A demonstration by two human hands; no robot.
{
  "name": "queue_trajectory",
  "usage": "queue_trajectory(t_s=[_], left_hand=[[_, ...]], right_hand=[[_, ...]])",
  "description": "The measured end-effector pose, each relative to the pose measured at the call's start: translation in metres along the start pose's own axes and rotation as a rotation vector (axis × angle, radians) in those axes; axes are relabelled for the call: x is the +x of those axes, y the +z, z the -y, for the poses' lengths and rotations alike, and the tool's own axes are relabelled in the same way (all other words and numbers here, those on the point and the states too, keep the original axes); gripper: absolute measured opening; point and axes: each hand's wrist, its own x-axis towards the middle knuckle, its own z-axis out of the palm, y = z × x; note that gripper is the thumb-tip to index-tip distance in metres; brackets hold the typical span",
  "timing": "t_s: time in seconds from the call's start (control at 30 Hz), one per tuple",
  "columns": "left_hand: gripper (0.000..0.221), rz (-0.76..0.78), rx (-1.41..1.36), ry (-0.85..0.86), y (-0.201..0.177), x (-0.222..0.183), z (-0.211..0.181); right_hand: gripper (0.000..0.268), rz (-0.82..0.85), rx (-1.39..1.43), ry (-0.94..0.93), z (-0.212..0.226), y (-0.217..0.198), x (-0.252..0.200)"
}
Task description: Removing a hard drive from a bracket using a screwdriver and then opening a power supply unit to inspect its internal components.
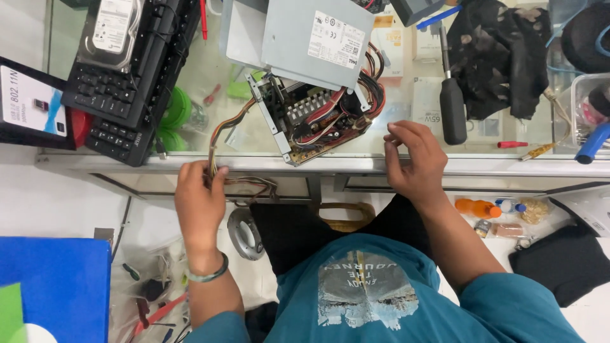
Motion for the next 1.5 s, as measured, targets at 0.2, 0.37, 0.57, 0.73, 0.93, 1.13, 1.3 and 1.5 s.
queue_trajectory(t_s=[0.2,0.37,0.57,0.73,0.93,1.13,1.3,1.5], left_hand=[[0.021,-0.055,-0.133,0.169,-0.064,0.050,-0.045],[0.018,-0.002,0.145,0.399,-0.100,0.121,-0.082],[0.028,-0.180,0.282,0.662,-0.088,0.190,-0.073],[0.042,-0.043,0.203,0.493,-0.069,0.147,-0.103],[0.057,-0.210,-0.171,0.320,-0.014,0.043,-0.091],[0.104,0.110,-0.587,0.237,0.022,-0.006,-0.107],[0.089,0.059,-0.528,0.306,0.038,-0.002,-0.115],[0.075,0.059,-0.538,0.426,0.042,0.017,-0.097]], right_hand=[[0.028,0.171,-0.081,0.100,0.005,0.008,0.012],[0.024,0.258,-0.198,0.031,0.008,0.005,0.005],[0.021,0.219,-0.188,0.029,0.009,0.004,0.003],[0.022,0.260,-0.148,0.077,0.003,0.000,0.005],[0.042,0.378,-0.040,0.328,0.001,0.000,0.020],[0.057,0.299,0.065,0.299,0.008,0.011,0.032],[0.045,0.258,0.084,0.318,-0.006,0.021,0.018],[0.037,0.200,0.015,0.302,-0.011,0.025,0.004]])
